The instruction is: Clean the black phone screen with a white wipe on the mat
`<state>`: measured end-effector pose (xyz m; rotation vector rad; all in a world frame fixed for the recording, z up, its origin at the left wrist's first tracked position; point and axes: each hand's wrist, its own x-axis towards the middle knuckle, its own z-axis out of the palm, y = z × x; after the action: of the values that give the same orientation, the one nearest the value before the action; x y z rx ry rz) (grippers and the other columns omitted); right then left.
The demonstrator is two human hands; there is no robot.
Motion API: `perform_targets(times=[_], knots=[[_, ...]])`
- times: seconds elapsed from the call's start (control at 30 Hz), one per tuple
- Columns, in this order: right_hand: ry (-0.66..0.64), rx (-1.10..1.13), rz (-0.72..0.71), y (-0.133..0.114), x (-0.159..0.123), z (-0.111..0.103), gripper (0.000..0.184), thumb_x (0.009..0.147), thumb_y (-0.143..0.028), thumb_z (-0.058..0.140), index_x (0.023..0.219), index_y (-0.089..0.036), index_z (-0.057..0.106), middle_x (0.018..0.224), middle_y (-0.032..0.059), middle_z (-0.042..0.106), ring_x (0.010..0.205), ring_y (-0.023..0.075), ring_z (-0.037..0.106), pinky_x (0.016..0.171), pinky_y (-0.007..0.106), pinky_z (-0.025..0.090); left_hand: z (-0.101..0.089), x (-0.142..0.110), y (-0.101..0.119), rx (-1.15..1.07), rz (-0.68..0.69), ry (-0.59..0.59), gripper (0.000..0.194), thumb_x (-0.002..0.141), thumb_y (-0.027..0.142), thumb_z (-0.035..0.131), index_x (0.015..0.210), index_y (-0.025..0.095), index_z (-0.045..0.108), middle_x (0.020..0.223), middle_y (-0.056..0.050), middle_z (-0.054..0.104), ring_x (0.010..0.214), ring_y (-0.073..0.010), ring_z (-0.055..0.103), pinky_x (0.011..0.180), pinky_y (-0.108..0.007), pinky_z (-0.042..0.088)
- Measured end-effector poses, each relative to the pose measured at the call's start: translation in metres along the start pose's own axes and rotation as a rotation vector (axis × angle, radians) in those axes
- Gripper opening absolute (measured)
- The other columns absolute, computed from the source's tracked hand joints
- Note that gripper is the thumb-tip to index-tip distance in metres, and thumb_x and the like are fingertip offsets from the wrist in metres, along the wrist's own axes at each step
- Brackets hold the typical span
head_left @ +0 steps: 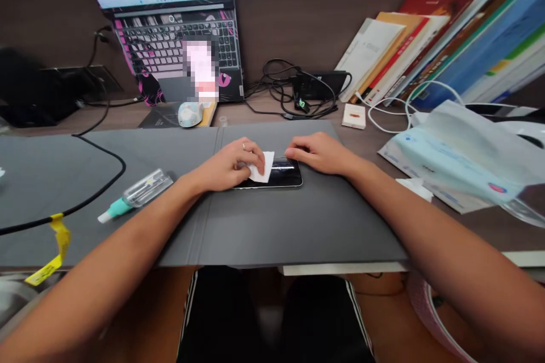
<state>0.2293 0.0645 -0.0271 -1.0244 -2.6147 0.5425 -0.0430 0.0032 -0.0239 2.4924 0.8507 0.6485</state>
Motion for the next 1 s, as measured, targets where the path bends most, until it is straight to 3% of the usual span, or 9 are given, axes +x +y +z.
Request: perform_targets(times=[0.13, 0.23, 0.4, 0.7, 0.83, 1.0], knots=[[0.01, -0.003, -0.017, -0.001, -0.004, -0.002, 0.054, 0.098, -0.065, 0.036, 0.077, -0.021, 0.059, 0.069, 0.0025, 0.062, 0.067, 0.0177, 0.052, 0.066, 0.031, 0.03, -0.001, 0.0, 0.0, 0.031, 0.003, -0.012, 0.033, 0.077, 0.006, 0.046, 0.091, 0.019, 0.073, 0.102, -0.004, 0.069, 0.097, -0.0207, 0.056, 0.091, -0.037, 0.046], [-0.03, -0.011, -0.049, -0.001, -0.004, -0.007, 0.052, 0.1, -0.063, 0.034, 0.074, -0.022, 0.054, 0.066, 0.0006, 0.056, 0.064, 0.0167, 0.049, 0.065, 0.031, 0.028, -0.002, 0.002, 0.005, 0.059, 0.008, -0.043, 0.034, 0.08, 0.009, 0.047, 0.099, 0.019, 0.073, 0.107, -0.005, 0.068, 0.098, -0.0213, 0.056, 0.094, -0.039, 0.045], [-0.106, -0.009, -0.072, 0.002, 0.001, -0.013, 0.049, 0.103, -0.058, 0.032, 0.075, -0.023, 0.051, 0.062, -0.0019, 0.05, 0.06, 0.0157, 0.045, 0.063, 0.031, 0.024, -0.004, 0.008, 0.011, 0.079, 0.006, -0.088, 0.03, 0.08, 0.011, 0.047, 0.094, 0.019, 0.073, 0.105, -0.006, 0.067, 0.095, -0.0217, 0.055, 0.091, -0.039, 0.045], [-0.156, 0.019, -0.061, 0.004, 0.003, -0.015, 0.046, 0.103, -0.053, 0.03, 0.077, -0.022, 0.053, 0.064, -0.0011, 0.055, 0.061, 0.0158, 0.047, 0.063, 0.031, 0.023, -0.002, 0.018, 0.01, 0.05, -0.008, -0.198, 0.049, 0.081, 0.009, 0.046, 0.117, 0.024, 0.075, 0.111, -0.006, 0.061, 0.102, -0.0234, 0.052, 0.096, -0.042, 0.043], [-0.201, 0.02, -0.046, 0.003, 0.003, -0.017, 0.019, 0.091, -0.037, 0.052, 0.092, -0.022, 0.064, 0.065, -0.003, 0.058, 0.06, 0.015, 0.048, 0.061, 0.03, 0.024, 0.002, 0.02, 0.018, 0.115, -0.04, -0.235, 0.049, 0.088, 0.011, 0.046, 0.129, 0.024, 0.069, 0.114, -0.008, 0.059, 0.103, -0.0253, 0.049, 0.095, -0.045, 0.041], [-0.255, 0.065, -0.065, 0.005, 0.001, -0.024, 0.024, 0.081, -0.027, 0.054, 0.101, -0.02, 0.066, 0.065, -0.0036, 0.059, 0.059, 0.0149, 0.05, 0.061, 0.028, 0.028, 0.01, 0.023, 0.028, 0.197, -0.028, -0.24, 0.044, 0.097, 0.019, 0.043, 0.136, 0.019, 0.062, 0.111, -0.009, 0.057, 0.101, -0.0261, 0.049, 0.094, -0.046, 0.041]])
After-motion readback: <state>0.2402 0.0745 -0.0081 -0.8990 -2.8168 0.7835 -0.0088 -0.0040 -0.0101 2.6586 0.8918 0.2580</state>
